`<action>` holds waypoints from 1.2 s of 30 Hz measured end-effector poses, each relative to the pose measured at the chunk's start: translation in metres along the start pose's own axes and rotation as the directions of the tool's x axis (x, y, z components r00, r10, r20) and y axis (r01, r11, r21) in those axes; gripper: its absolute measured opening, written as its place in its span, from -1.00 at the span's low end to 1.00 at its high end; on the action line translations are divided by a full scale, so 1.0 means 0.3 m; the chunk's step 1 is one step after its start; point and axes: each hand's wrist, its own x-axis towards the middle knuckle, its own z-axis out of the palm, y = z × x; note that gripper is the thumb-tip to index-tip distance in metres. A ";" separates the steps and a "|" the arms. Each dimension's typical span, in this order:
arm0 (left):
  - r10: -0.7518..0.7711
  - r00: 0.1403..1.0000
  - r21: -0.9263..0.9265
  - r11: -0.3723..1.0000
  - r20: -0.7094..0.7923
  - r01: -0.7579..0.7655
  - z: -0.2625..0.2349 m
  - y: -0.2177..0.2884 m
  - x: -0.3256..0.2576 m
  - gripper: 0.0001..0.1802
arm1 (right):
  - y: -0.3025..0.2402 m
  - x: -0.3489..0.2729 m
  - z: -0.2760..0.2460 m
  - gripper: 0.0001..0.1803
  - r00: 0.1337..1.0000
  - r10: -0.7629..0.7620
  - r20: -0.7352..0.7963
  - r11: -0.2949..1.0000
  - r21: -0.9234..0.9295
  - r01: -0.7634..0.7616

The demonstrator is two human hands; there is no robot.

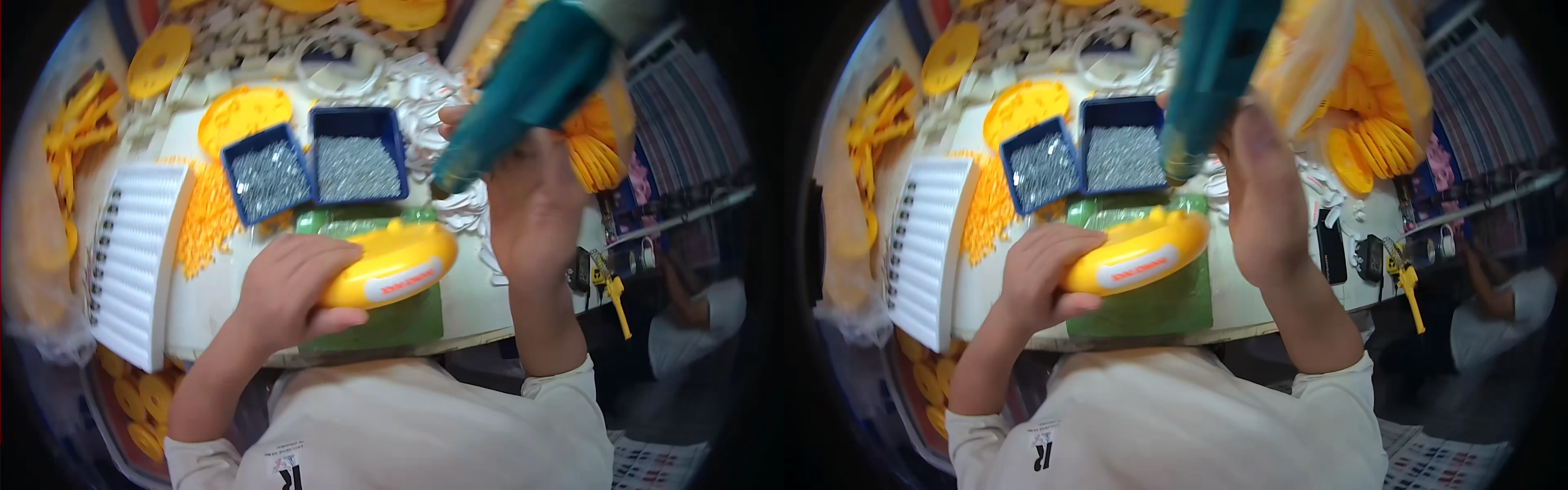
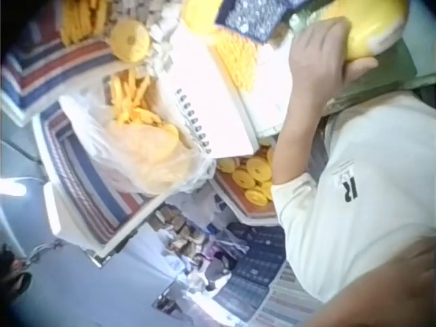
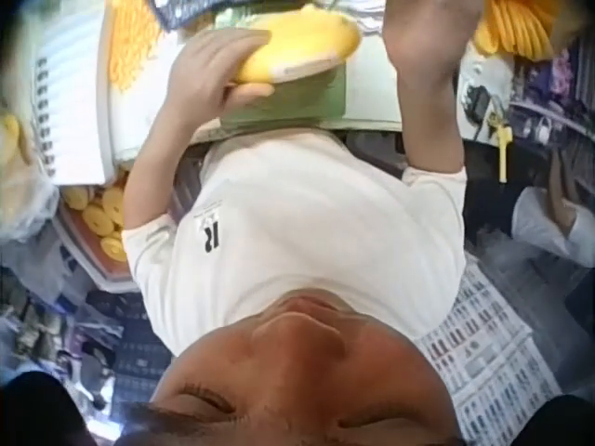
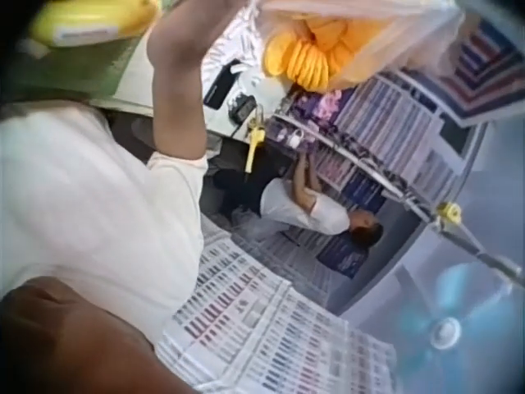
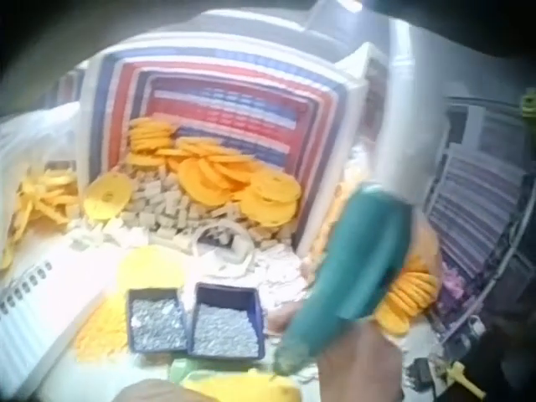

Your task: Assembling yellow plastic components using an electric screwdriver and a soldering iron.

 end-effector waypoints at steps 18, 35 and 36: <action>0.043 0.982 0.194 0.981 -0.184 -0.007 0.026 0.028 -0.043 -0.57 | 0.215 -0.309 -0.035 -0.48 0.887 -0.366 0.283 0.505 -0.740 0.444; 0.088 0.995 0.212 0.973 0.043 -0.095 0.072 0.221 -0.339 -0.76 | 0.303 -0.451 -0.102 -0.44 0.994 -0.102 0.045 0.858 -0.502 0.111; 0.098 0.995 0.168 0.981 -0.022 -0.093 0.067 0.216 -0.346 -0.77 | 0.334 -0.452 -0.086 -0.45 0.984 -0.174 0.023 0.865 -0.475 0.164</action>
